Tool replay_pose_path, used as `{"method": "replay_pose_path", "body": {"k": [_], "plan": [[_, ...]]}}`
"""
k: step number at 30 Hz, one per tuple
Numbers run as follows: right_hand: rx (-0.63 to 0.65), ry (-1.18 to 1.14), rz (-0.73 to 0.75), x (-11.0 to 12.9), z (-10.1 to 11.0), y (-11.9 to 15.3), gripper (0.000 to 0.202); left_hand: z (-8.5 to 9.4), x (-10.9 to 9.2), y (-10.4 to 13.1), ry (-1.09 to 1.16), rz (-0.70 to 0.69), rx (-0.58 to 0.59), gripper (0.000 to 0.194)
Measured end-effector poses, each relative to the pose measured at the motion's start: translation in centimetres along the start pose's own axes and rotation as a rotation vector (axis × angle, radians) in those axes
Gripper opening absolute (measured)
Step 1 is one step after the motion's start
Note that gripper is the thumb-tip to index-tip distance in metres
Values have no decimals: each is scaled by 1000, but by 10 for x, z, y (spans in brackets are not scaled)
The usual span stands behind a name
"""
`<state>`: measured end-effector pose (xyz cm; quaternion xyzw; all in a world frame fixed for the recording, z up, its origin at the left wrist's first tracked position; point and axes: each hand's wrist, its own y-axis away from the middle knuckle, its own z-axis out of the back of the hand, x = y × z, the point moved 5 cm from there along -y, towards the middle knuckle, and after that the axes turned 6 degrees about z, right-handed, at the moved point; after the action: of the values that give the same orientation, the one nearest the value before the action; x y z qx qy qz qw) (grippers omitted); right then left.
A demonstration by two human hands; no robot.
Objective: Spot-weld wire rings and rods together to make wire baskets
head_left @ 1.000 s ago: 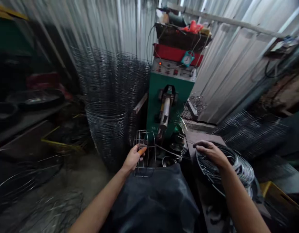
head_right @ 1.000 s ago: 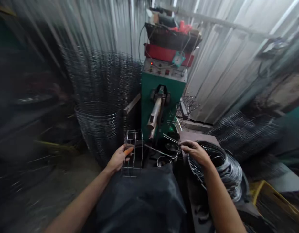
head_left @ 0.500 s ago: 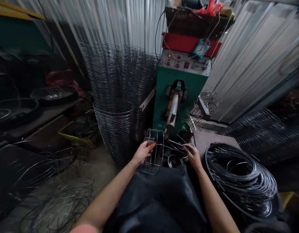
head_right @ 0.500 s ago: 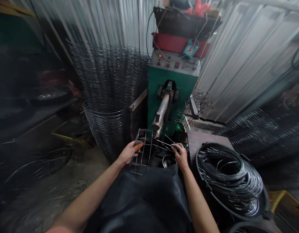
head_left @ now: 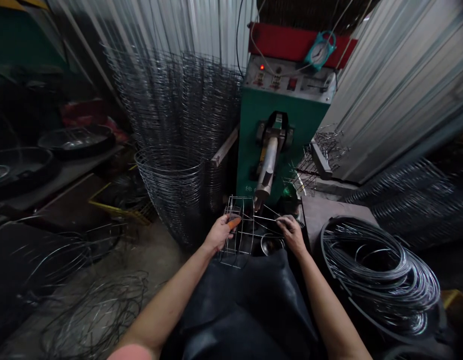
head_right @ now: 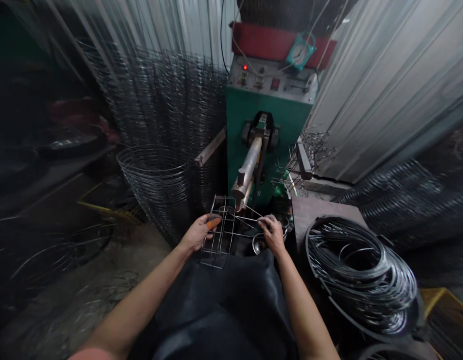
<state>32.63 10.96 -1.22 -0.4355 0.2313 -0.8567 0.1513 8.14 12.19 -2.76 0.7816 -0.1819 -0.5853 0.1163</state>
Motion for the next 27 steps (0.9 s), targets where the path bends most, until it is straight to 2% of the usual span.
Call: {"method": "replay_pose_path", "body": {"k": [21, 27], "plan": [[57, -39, -97, -13, 1, -17, 34, -6, -4, -13, 1, 31, -12, 37], [72, -30, -107, -15, 1, -19, 33, -8, -7, -16, 54, 53, 24, 39]]}}
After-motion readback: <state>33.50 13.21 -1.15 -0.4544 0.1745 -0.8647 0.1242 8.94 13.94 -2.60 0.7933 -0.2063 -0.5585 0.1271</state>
